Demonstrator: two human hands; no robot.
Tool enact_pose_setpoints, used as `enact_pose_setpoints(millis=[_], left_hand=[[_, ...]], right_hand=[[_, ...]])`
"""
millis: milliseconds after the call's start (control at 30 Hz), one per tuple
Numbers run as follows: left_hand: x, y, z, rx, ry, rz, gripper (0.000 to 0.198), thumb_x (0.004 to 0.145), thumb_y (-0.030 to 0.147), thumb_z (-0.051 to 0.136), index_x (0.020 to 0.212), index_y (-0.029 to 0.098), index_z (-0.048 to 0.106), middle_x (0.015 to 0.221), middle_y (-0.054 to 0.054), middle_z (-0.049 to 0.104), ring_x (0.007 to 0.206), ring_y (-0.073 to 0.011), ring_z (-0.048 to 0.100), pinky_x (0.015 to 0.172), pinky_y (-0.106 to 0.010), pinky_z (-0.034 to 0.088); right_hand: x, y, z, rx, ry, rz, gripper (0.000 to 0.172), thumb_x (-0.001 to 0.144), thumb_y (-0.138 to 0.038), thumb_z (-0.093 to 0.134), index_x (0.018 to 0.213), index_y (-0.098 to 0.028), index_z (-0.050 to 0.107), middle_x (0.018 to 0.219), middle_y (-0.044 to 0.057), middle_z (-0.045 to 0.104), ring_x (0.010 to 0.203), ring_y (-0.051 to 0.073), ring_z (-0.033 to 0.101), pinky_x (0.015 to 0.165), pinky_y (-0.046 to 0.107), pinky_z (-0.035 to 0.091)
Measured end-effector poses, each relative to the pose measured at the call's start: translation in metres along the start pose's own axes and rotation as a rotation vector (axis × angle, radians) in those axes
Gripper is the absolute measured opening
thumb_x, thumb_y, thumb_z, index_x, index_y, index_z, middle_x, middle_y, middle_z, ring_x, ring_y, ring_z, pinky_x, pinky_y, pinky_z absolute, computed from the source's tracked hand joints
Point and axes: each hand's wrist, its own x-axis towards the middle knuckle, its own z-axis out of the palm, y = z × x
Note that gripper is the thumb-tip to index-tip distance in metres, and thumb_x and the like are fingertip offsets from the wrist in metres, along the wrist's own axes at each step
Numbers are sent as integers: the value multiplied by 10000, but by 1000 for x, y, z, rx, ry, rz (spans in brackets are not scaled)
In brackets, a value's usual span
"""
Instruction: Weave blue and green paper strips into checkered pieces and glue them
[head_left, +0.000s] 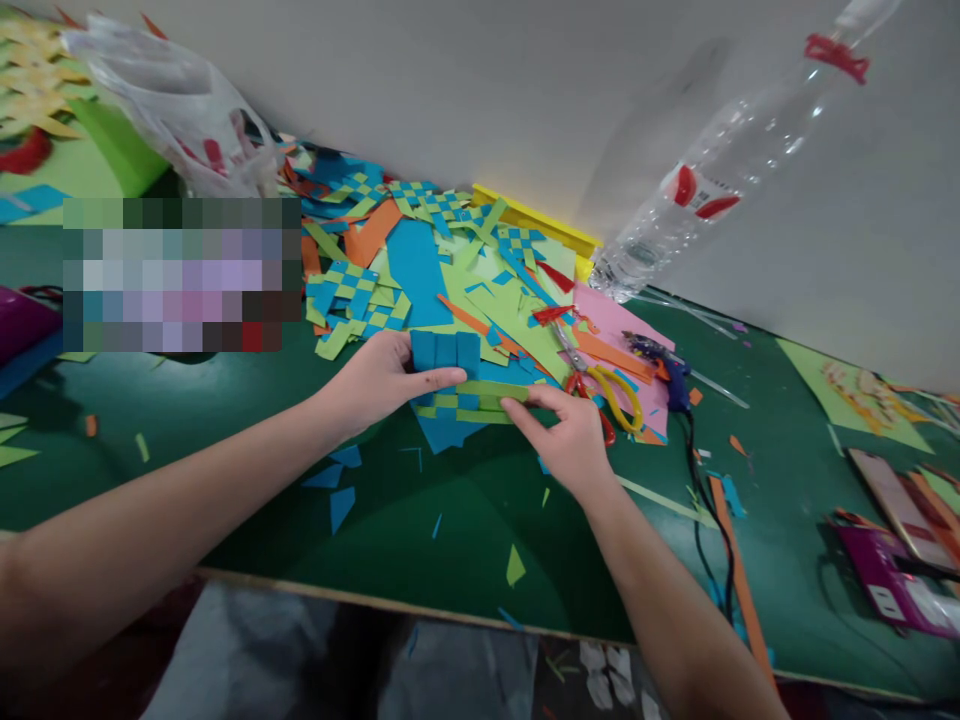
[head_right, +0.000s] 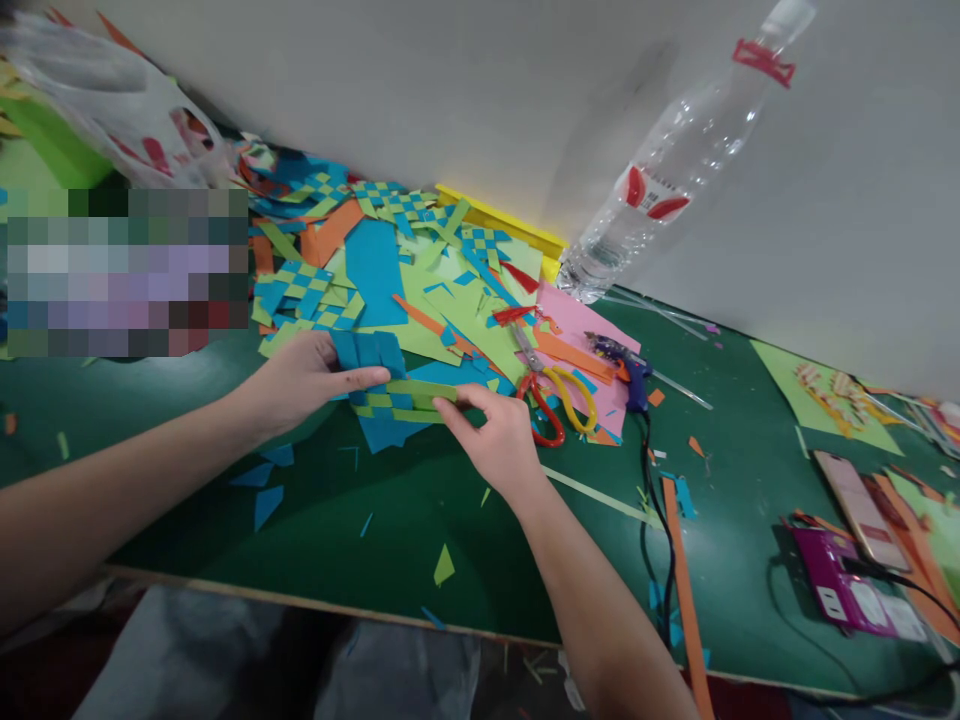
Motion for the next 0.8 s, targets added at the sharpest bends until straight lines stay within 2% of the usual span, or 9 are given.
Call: enact_pose_setpoints(millis=[100,233,433,600,700,800], left_hand=[[0,-1,0,-21,-19,-3,424,709,562,713,712,138,710,672,-53,716,596,-186,659,512,-258,528],[1,-4,0,-26,17,3,387,718,531,714,776,149,728,679,-55,721,659,-221,687,572,-298,560],[2,-4,-1,104,125,31,316,712,488,724,764,177,729,635,-32,703,662,-237,687,551,-301,541],[0,-1,-2,146,136,61,363,728,509,702,767,148,728,655,-35,707,642,-206,661,538,-273,521],[-1,0,-1,129,147,67,372,720,514,707,766,146,732,667,-36,713,652,-208,660,553,-276,531],[-1,0,0,60,169,53,356,696,506,732,756,155,739,714,-39,731,671,-214,663,575,-288,545]], right_hand=[[0,3,0,4,22,-7,196,835,-352,652,716,-197,661,631,-23,654,566,117,586,568,227,468],[-1,7,2,35,23,-7,114,822,-310,668,803,-205,710,713,-11,711,629,139,652,625,240,516],[-1,6,3,42,39,-23,165,840,-368,660,784,-228,728,760,3,742,695,169,697,635,254,539],[0,2,1,32,19,-20,199,867,-369,623,780,-222,725,752,4,738,701,167,696,660,258,544],[0,2,0,66,14,37,219,849,-408,635,852,-207,723,760,19,734,704,172,690,648,267,549],[-1,3,-1,146,-37,133,332,768,-457,715,969,-191,713,835,38,743,758,187,696,708,291,566]])
